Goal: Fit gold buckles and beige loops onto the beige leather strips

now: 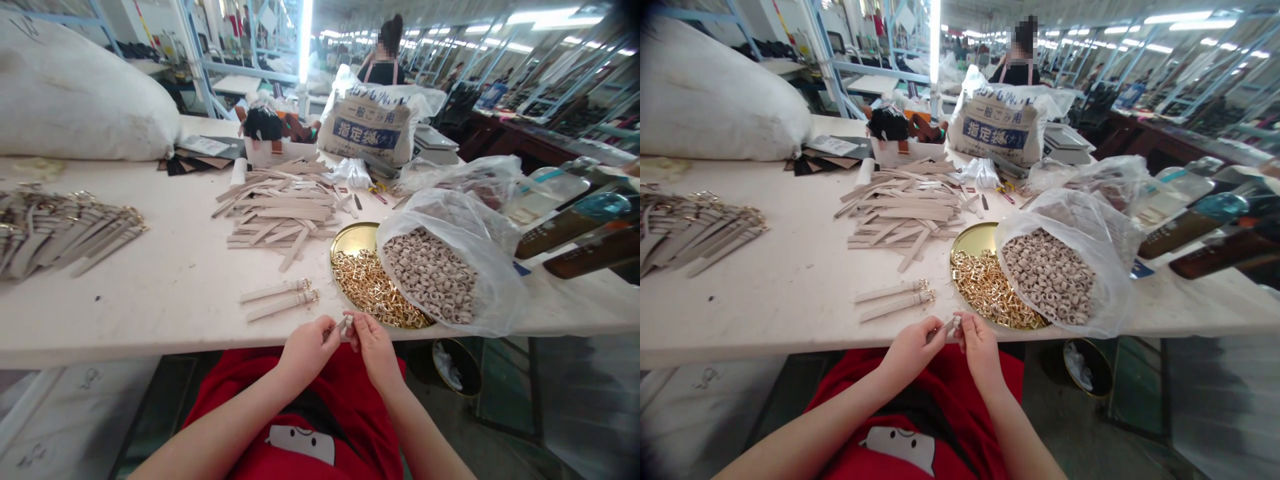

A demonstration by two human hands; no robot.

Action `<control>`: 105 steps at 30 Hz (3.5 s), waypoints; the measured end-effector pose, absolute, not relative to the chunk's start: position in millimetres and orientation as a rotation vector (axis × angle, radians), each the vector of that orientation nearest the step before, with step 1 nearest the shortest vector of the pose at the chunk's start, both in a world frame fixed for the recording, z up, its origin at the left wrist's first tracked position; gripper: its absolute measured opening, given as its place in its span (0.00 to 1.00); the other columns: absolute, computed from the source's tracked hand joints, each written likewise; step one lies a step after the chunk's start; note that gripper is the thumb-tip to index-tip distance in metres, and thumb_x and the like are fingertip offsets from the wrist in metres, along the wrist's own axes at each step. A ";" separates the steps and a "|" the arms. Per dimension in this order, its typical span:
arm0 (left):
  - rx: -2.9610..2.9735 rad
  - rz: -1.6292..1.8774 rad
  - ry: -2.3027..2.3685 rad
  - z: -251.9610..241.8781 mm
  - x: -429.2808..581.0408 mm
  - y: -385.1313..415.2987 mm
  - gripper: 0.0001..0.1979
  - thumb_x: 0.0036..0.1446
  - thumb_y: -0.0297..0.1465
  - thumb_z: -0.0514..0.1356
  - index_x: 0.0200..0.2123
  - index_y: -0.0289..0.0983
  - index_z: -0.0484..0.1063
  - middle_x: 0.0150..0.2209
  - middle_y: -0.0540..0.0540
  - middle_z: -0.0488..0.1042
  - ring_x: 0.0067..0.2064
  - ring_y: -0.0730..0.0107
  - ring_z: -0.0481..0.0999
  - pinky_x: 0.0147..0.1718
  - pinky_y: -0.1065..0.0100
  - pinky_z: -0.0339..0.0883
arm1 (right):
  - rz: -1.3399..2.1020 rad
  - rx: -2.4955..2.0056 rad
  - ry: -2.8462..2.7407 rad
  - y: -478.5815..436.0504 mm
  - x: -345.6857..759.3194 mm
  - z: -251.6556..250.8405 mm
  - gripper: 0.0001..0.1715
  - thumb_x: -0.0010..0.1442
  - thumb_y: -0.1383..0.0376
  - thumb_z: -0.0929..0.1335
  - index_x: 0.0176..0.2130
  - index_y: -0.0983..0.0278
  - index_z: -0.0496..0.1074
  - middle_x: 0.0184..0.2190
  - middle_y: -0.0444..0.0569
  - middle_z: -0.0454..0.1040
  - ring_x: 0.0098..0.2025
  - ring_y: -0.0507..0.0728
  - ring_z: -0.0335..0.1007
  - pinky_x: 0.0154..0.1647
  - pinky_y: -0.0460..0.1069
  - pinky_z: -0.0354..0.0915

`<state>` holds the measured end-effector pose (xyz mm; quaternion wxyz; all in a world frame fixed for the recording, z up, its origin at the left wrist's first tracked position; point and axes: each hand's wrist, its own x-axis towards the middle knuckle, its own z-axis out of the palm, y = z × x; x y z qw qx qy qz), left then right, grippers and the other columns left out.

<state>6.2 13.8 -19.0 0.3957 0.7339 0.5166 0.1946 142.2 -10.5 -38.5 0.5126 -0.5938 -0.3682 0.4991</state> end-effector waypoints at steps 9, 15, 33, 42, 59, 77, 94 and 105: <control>1.631 0.411 1.128 -17.1 7.5 23.6 0.12 0.55 0.36 0.47 0.23 0.38 0.61 0.18 0.54 0.63 0.21 0.75 0.62 0.23 0.74 0.52 | 1.187 -1.486 -1.140 -7.3 153.2 -33.7 0.22 0.58 0.55 0.61 0.47 0.63 0.70 0.18 0.41 0.63 0.22 0.51 0.58 0.24 0.47 0.58; 1.719 0.308 1.133 -18.9 5.2 34.1 0.11 0.52 0.35 0.49 0.21 0.37 0.61 0.17 0.54 0.62 0.21 0.75 0.60 0.21 0.73 0.48 | 1.086 -1.431 -1.369 -5.5 159.0 -35.2 0.15 0.55 0.60 0.65 0.43 0.56 0.73 0.32 0.46 0.73 0.36 0.56 0.67 0.40 0.51 0.62; 1.461 0.503 1.046 -17.8 -1.8 23.6 0.11 0.52 0.27 0.48 0.41 0.37 0.58 0.26 0.52 0.71 0.27 0.74 0.67 0.29 0.72 0.58 | 1.415 -1.241 -0.777 -17.0 135.2 -33.0 0.20 0.53 0.49 0.64 0.29 0.63 0.68 0.20 0.42 0.65 0.23 0.50 0.58 0.25 0.46 0.57; 1.568 0.442 1.203 -9.8 -12.3 7.5 0.09 0.51 0.33 0.54 0.36 0.38 0.59 0.26 0.51 0.71 0.27 0.71 0.69 0.26 0.71 0.58 | 1.862 -1.013 -0.452 -30.2 132.8 -26.9 0.12 0.50 0.59 0.69 0.34 0.63 0.69 0.24 0.40 0.66 0.22 0.47 0.57 0.24 0.43 0.57; 1.359 0.442 1.142 -9.3 -24.8 -9.0 0.09 0.48 0.34 0.57 0.32 0.35 0.65 0.23 0.52 0.70 0.24 0.73 0.69 0.23 0.73 0.60 | 1.182 -1.394 -0.828 -33.5 121.7 -36.7 0.16 0.50 0.58 0.69 0.24 0.63 0.59 0.21 0.38 0.60 0.24 0.49 0.55 0.28 0.45 0.57; 0.968 0.231 1.028 -26.4 -23.0 13.1 0.15 0.47 0.39 0.60 0.33 0.32 0.67 0.26 0.47 0.74 0.27 0.74 0.73 0.27 0.74 0.62 | 1.144 -1.573 -1.439 -34.1 136.8 -51.0 0.09 0.59 0.60 0.60 0.32 0.63 0.62 0.22 0.41 0.64 0.23 0.50 0.59 0.24 0.45 0.57; 1.246 0.363 1.024 -15.8 -28.0 -5.6 0.11 0.48 0.35 0.59 0.33 0.34 0.66 0.25 0.49 0.74 0.28 0.71 0.73 0.27 0.72 0.64 | 1.006 -1.504 -1.508 -49.4 127.6 -39.9 0.15 0.62 0.59 0.55 0.42 0.63 0.64 0.29 0.47 0.70 0.29 0.53 0.66 0.30 0.47 0.62; 2.063 0.423 1.421 -20.3 -65.7 62.8 0.12 0.55 0.37 0.53 0.39 0.38 0.68 0.35 0.47 0.74 0.36 0.67 0.72 0.35 0.68 0.63 | 0.861 -1.498 -1.619 13.7 107.3 -48.9 0.22 0.62 0.56 0.54 0.50 0.66 0.60 0.20 0.43 0.66 0.23 0.53 0.64 0.26 0.47 0.61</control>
